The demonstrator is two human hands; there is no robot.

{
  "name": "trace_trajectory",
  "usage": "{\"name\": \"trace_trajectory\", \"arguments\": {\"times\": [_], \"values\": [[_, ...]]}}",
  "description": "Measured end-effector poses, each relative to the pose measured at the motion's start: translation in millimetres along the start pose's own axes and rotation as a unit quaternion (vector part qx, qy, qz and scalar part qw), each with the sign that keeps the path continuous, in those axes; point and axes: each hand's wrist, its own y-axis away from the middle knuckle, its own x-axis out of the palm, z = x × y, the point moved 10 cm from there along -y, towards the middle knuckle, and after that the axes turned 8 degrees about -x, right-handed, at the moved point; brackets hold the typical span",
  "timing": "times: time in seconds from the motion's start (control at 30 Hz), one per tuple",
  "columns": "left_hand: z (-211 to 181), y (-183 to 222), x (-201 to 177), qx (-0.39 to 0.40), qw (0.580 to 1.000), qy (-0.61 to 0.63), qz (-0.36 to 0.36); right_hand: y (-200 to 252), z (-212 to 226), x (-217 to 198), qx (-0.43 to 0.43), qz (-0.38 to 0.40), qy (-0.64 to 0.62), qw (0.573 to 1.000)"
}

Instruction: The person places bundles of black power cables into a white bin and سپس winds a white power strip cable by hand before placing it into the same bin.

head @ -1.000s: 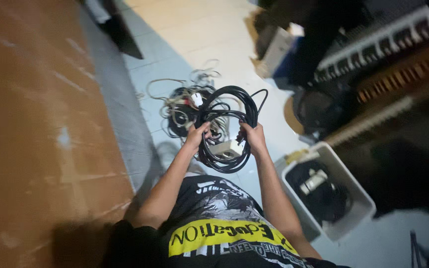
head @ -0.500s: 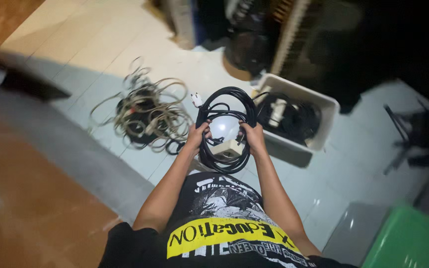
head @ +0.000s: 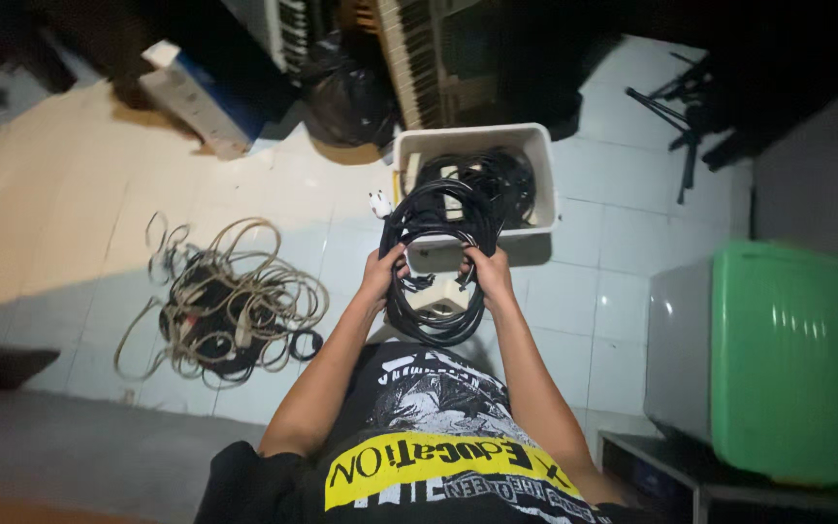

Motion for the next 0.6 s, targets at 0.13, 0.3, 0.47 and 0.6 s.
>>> {"name": "trace_trajectory", "arguments": {"times": [0.13,0.3,0.47,0.6], "values": [[7.1,-29.8,14.9,-0.043,0.999,0.014,0.009,-14.8,-4.2,-27.2,-0.015,-0.038,0.03,0.999],[2.4,-67.1,23.8,-0.08,0.997,-0.006,-0.005,-39.4,-4.2,-39.2,0.007,-0.077,0.027,0.997],[-17.2,-104.0,27.5,-0.089,0.996,-0.027,0.001,-62.1,3.9,-33.6,-0.006,-0.101,0.031,0.994],[-25.8,-126.0,29.7,-0.12,0.991,-0.058,-0.005,-76.7,7.9,-31.6,-0.032,-0.099,0.076,0.992]]}}
